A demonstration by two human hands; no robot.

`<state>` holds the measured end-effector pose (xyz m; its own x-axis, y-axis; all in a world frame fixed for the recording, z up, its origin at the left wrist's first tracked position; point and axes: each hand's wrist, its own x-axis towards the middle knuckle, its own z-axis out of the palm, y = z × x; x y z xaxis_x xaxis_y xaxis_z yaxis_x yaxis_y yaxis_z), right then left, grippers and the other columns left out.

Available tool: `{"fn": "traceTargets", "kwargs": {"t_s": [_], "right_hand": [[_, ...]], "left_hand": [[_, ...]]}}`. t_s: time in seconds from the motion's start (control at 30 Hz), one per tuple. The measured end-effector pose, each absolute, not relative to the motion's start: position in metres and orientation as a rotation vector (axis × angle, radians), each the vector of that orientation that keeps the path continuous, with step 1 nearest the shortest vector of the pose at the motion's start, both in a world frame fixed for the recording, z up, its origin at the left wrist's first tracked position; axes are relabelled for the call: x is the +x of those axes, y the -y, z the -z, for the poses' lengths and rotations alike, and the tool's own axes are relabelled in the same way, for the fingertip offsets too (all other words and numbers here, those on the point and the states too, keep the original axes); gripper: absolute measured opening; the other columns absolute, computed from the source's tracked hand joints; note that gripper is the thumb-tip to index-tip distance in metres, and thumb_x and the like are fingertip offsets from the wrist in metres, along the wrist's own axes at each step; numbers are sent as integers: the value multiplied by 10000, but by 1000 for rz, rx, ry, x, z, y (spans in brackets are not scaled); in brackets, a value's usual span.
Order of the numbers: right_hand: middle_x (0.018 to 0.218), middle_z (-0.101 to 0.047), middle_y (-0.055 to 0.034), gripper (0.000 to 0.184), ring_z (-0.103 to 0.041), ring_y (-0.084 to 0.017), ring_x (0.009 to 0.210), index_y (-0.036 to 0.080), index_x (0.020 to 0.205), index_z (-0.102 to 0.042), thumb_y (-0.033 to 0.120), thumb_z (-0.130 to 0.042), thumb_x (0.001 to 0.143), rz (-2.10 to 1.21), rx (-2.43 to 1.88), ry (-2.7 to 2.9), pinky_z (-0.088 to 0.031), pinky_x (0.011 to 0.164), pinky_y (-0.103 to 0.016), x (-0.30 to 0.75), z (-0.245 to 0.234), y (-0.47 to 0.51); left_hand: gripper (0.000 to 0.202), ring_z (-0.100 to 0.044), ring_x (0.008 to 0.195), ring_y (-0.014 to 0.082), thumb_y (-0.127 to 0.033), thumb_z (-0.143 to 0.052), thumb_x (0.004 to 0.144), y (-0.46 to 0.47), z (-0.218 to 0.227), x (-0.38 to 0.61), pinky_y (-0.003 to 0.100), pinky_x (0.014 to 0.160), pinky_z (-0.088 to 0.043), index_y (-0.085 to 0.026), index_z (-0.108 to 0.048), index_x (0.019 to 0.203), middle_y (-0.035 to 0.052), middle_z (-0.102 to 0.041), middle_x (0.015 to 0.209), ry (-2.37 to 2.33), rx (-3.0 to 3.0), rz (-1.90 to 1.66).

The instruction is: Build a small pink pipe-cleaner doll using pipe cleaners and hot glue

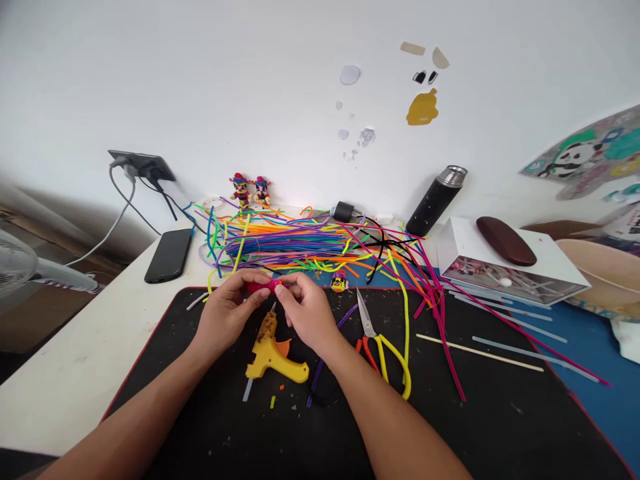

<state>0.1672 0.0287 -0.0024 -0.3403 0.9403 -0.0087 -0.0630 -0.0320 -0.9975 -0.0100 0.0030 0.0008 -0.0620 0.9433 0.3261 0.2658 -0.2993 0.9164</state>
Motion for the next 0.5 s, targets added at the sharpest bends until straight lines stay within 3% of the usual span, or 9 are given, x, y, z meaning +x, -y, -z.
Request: {"fn": "traceTargets", "kwargs": {"t_s": [0.5], "right_hand": [[542,-520,97,406,-474,-107,409,194,1016,-645,584,-691,915,-1520,-998,1342,-377,438,-244,167,-1,-31]], "left_hand": [[198,-706,959,222,-333,-736,932,-1,-1,-8,376,890,-558,-240,-716,1106,48,-757,1097,-1419,1667,-1224]]}}
